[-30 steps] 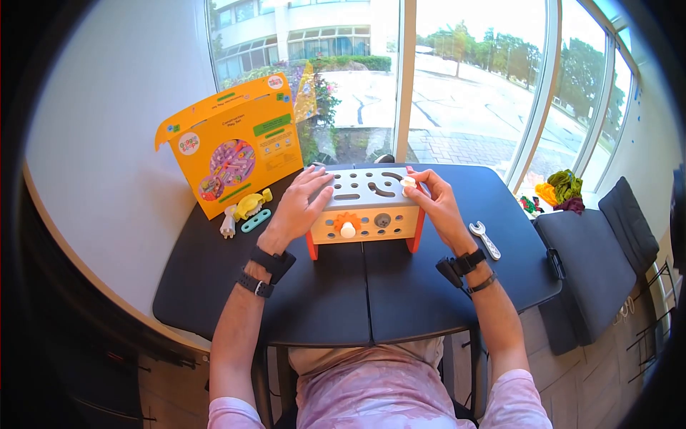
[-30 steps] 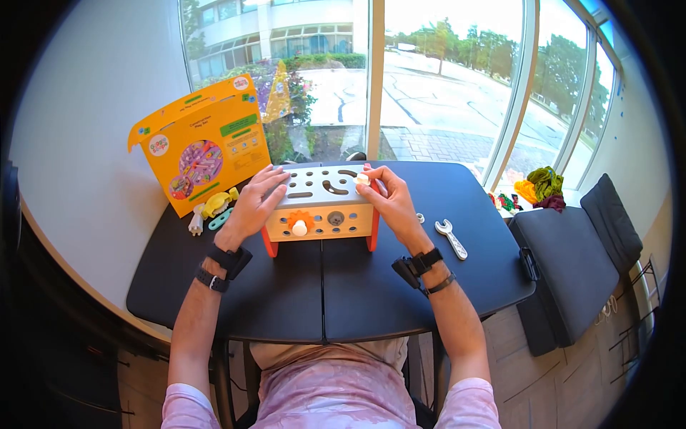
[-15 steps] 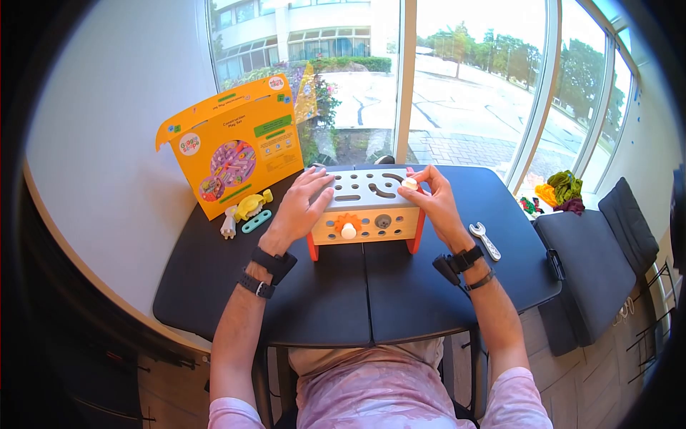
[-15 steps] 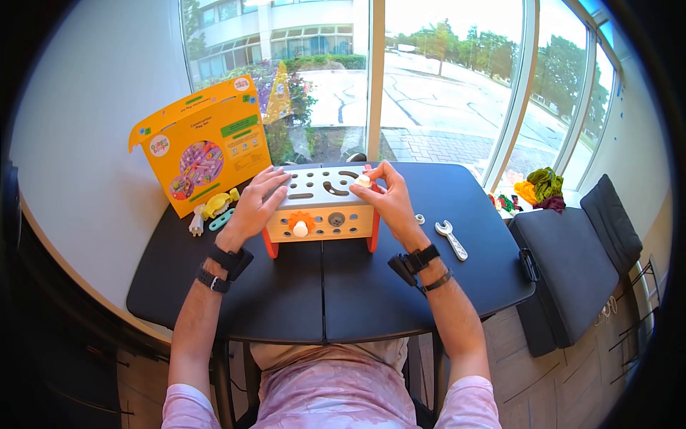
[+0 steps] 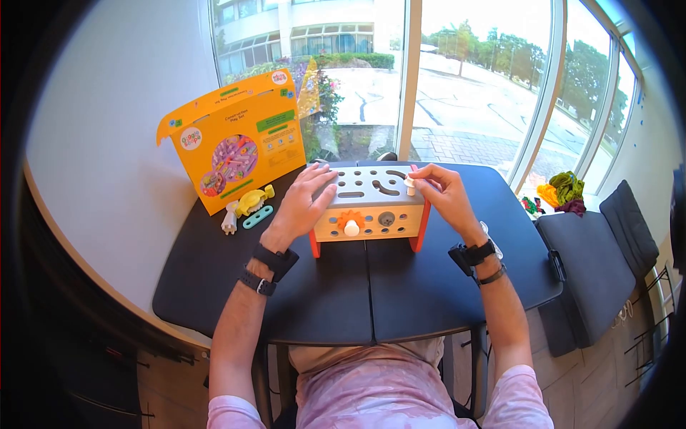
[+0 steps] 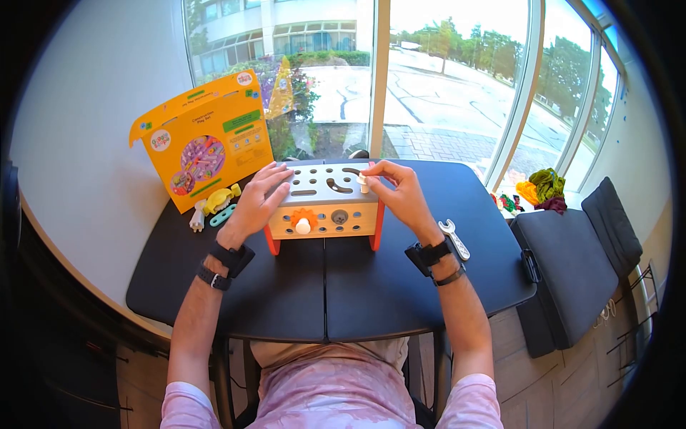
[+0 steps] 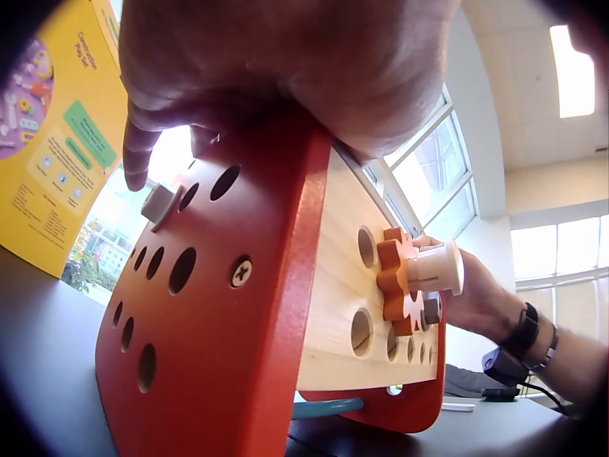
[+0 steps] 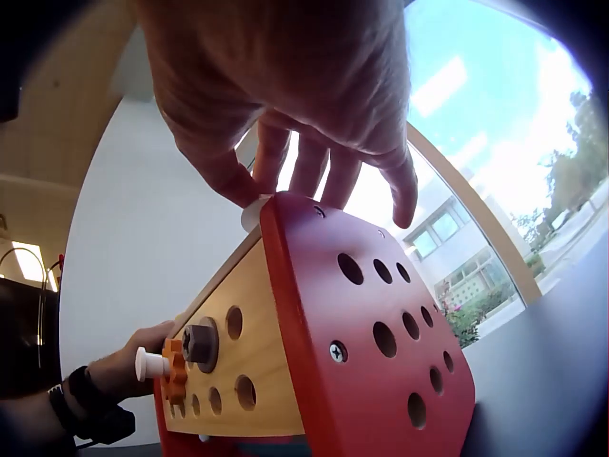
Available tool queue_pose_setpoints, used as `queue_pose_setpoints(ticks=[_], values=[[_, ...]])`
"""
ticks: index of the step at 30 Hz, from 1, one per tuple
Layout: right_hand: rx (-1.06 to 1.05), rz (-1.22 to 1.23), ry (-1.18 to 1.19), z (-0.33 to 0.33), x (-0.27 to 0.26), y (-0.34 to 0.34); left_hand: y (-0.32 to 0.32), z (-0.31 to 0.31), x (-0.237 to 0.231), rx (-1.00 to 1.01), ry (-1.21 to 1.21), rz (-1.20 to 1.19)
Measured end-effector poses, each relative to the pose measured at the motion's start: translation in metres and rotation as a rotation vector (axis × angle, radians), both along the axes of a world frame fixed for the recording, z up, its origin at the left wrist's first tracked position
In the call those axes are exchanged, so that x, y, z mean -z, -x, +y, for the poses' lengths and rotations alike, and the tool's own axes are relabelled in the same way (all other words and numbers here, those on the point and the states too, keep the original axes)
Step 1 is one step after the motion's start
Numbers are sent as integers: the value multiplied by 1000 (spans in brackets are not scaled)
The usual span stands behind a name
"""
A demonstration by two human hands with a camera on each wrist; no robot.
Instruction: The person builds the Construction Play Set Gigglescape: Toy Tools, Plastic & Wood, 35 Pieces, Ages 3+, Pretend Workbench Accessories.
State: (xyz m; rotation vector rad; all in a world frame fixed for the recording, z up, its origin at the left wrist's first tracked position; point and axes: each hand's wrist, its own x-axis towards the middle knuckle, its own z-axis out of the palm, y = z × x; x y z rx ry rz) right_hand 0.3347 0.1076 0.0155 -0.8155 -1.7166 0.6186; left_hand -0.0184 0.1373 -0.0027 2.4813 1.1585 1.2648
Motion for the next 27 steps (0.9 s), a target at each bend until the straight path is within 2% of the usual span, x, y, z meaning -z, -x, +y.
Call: queue_pose_setpoints(ticks=[3,15,18,24,27], values=[[28,-69,-20,-3,-4,0,0,1,1,0,2,0],[93,-69,-70,1,-4,5,0,0,1,0,-1,9],[40,-39,-79,1,-5,8,0,0,0,-3,4,5],[110,-71,-160,1,-5,6,0,0,1,-2,8,-1],[132,-113,-89,-4,-10,8,0,0,1,-6,11,0]])
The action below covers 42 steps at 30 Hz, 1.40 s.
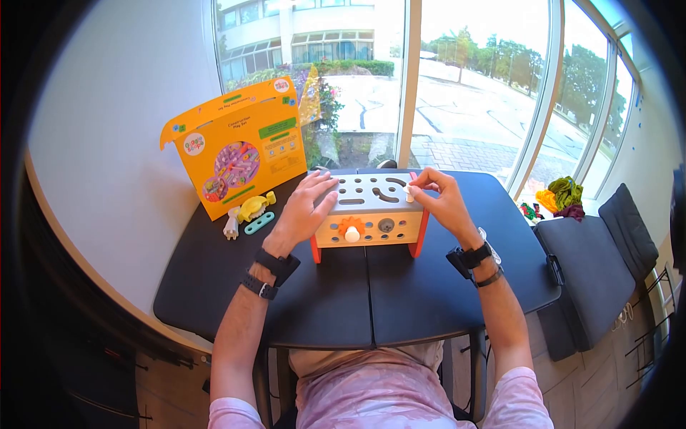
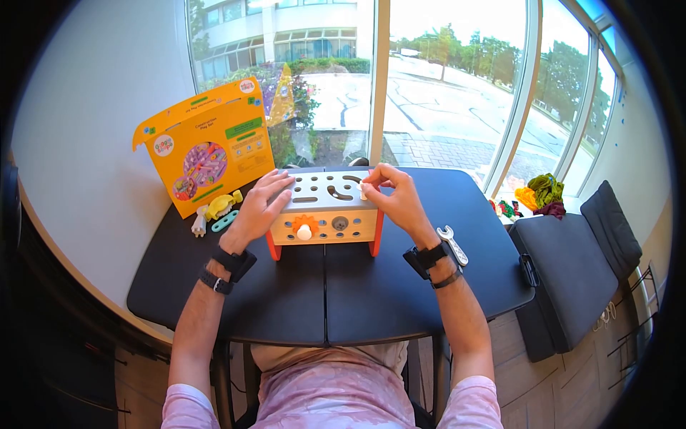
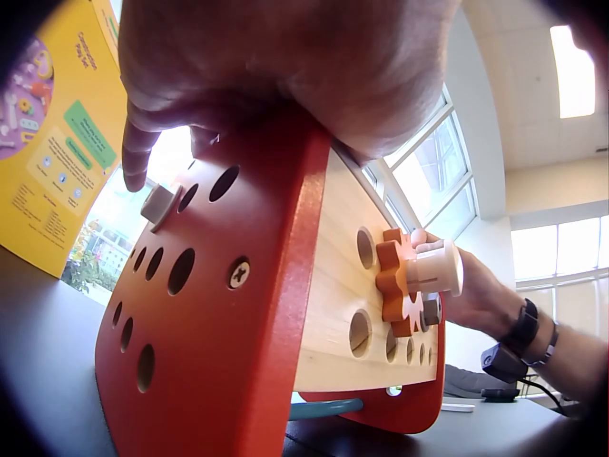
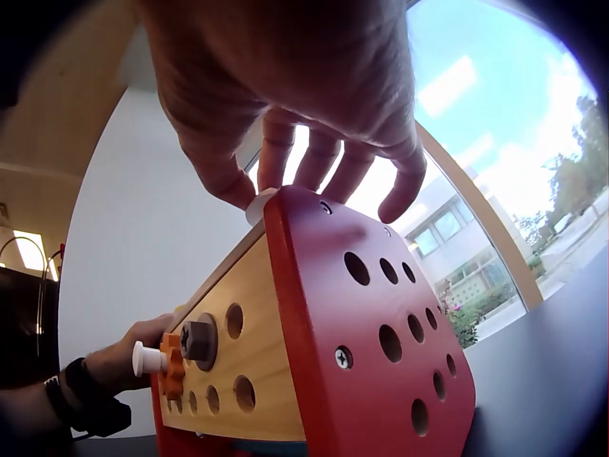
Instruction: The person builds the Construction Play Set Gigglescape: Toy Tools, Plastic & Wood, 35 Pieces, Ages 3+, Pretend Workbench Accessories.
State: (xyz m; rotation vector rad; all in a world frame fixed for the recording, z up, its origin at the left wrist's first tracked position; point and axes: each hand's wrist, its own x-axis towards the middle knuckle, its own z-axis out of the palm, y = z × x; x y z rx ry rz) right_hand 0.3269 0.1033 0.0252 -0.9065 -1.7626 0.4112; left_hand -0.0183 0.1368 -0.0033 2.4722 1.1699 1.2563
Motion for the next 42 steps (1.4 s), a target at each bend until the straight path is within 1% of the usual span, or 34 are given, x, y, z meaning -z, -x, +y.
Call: queue_pose_setpoints(ticks=[6,12,15,21,24,27,30,33,36,39,42], values=[[-29,3,2,0,0,0,0,1,0,4,-14,6],[-75,69,-63,2,3,5,0,0,0,-3,0,1],[-43,16,-85,2,1,1,0,1,0,4,-4,-4],[25,-62,-17,-12,-13,3,0,0,0,2,0,-1],[26,-113,-97,1,-6,-2,0,1,0,1,1,2],[37,-71,7,3,-5,0,0,0,0,-1,2,6],[74,-89,1,4,-7,5,0,-1,-1,3,12,-4],[44,4,26,9,-4,8,0,0,1,18,4,-20],[50,-14,-26,14,1,5,1,1,1,22,-8,-11],[48,-21,85,14,-1,1,1,-1,0,14,4,-8],[103,-96,167,9,-9,-1,0,0,1,5,3,-8]])
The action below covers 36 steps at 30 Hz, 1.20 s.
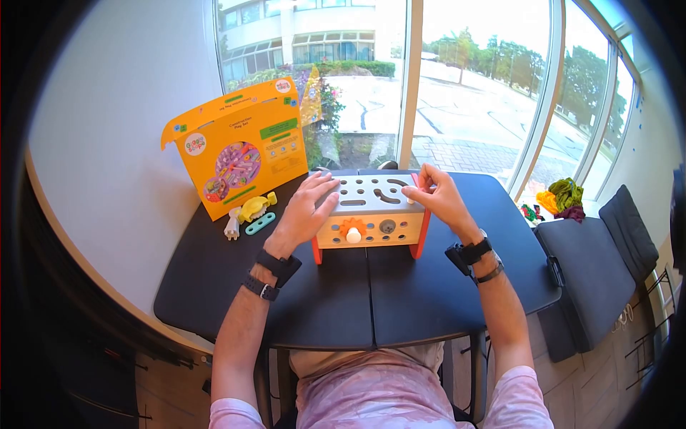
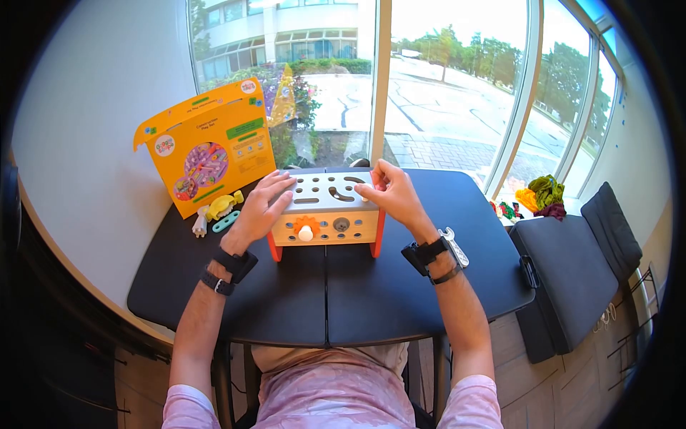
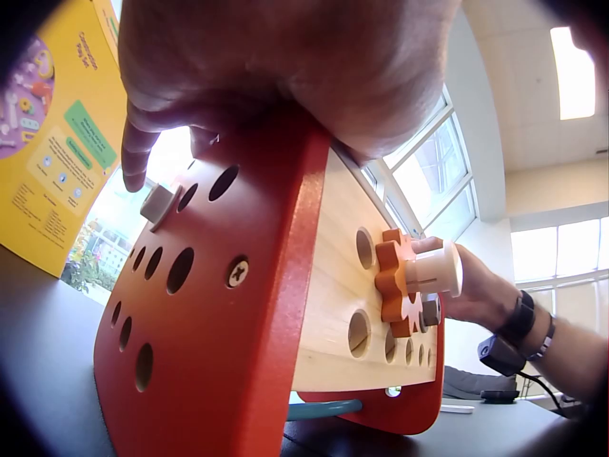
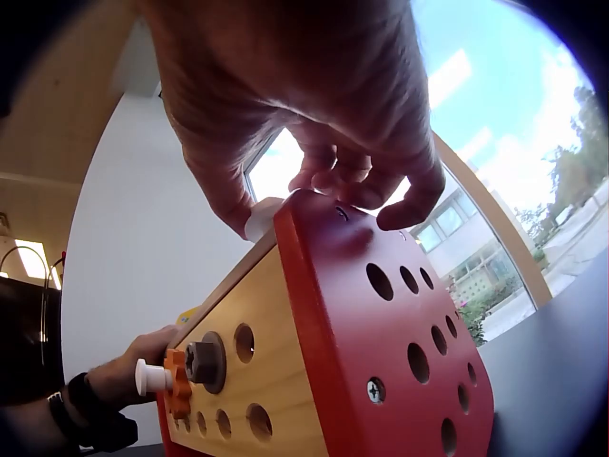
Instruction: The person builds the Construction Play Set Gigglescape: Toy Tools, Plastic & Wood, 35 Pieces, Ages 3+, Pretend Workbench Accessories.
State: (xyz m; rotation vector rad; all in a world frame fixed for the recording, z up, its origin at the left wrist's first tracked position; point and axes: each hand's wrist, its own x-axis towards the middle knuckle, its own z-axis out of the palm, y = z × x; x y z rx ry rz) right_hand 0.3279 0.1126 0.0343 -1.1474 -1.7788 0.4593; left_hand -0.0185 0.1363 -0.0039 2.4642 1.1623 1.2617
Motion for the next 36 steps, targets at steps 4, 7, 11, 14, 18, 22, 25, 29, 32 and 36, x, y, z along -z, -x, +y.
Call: queue_pose_setpoints(ticks=[4,7,11,14,18,22,25,29,32,36], values=[[-58,93,-53,-4,1,7,1,3,2,9,-6,-2],[-107,125,-59,-1,8,0,1,2,0,11,-9,-5],[-99,104,40,-9,6,-3,0,0,-1,2,-12,5],[-105,181,32,-11,6,1,0,-1,-1,-2,-8,5],[-140,171,-17,-13,9,0,0,2,1,16,-4,-13],[-103,157,90,-18,9,-3,0,0,0,10,-2,-9],[-127,163,8,-11,18,-5,0,1,0,12,0,-10],[-135,137,54,-11,22,-9,0,-1,-1,1,-5,-2],[-129,167,163,-19,18,-7,0,-1,-1,-8,-6,5],[-185,208,-48,-8,28,-5,0,-1,-1,-6,-4,2]])
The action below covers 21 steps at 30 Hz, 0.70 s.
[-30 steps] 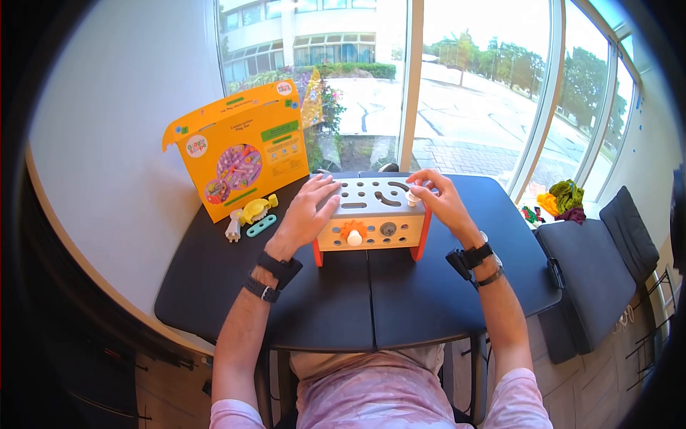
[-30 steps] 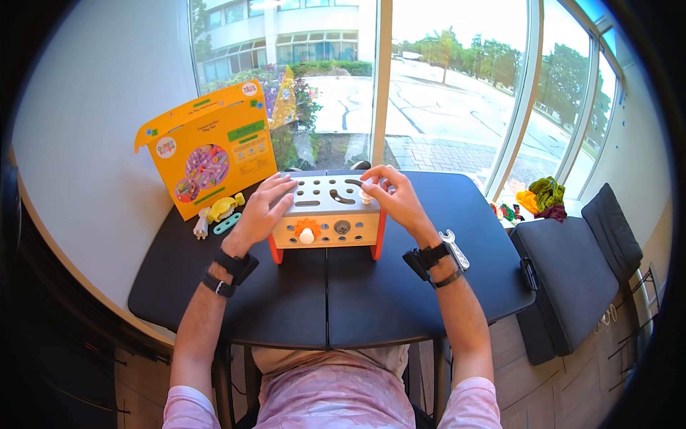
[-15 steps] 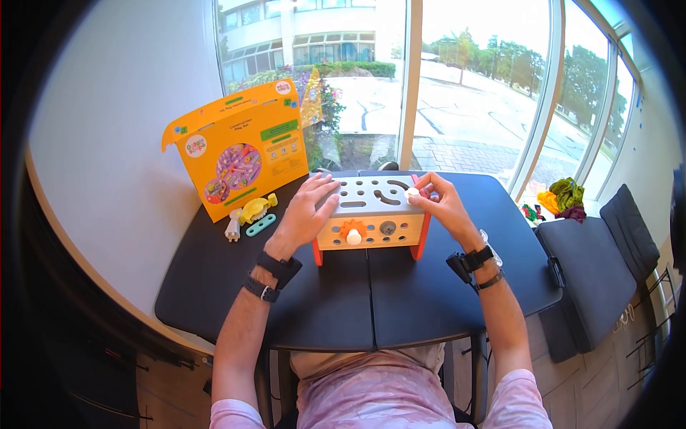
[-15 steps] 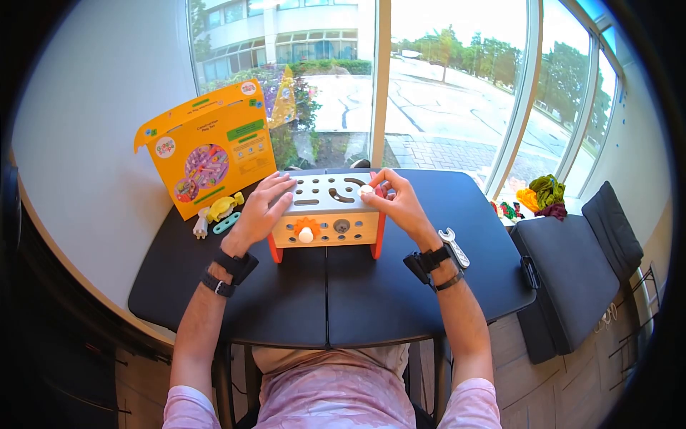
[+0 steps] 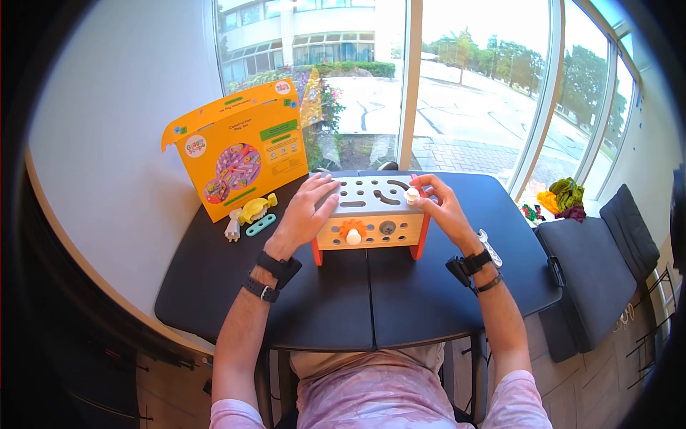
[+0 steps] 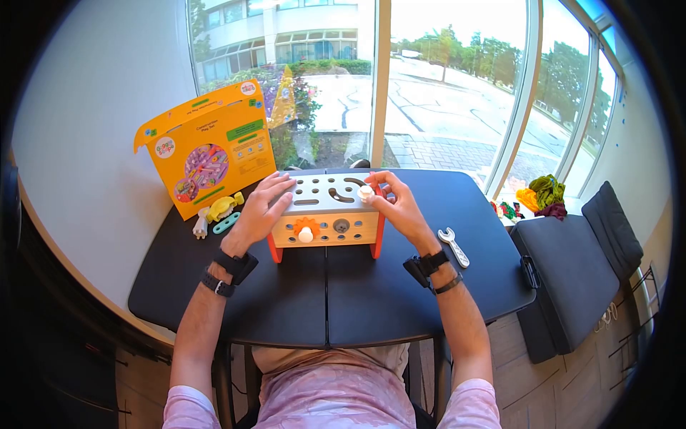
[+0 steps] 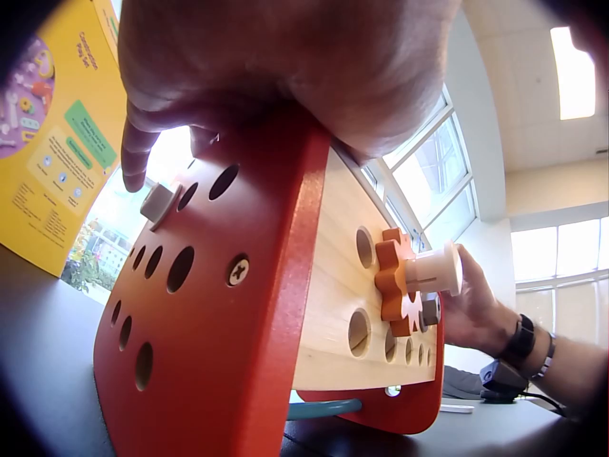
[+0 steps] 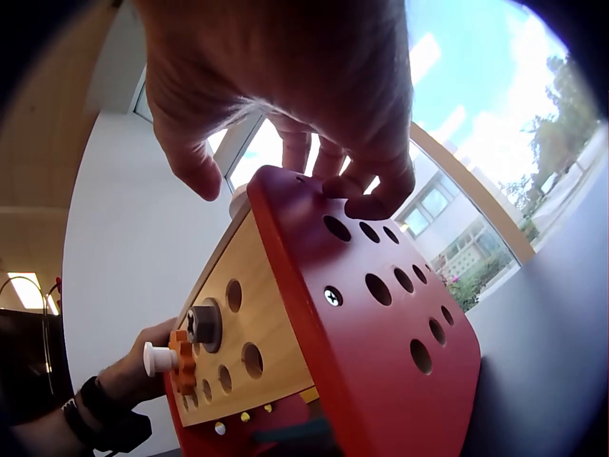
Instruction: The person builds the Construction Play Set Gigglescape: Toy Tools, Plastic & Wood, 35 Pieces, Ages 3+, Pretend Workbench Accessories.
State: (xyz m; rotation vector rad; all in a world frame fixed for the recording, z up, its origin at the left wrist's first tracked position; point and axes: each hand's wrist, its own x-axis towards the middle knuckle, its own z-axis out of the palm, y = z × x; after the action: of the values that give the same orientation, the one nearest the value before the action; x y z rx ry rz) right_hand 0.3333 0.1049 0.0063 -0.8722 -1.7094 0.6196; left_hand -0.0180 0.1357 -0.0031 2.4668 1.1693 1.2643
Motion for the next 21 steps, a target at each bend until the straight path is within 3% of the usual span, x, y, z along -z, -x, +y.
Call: queue_pose_setpoints(ticks=[3,6,21], values=[[26,-51,-29,6,6,-4,0,-1,0,0,-1,-1],[13,-7,110,-2,2,-3,0,1,1,-2,-9,4],[27,30,90,-5,2,3,0,1,1,2,-6,6]])
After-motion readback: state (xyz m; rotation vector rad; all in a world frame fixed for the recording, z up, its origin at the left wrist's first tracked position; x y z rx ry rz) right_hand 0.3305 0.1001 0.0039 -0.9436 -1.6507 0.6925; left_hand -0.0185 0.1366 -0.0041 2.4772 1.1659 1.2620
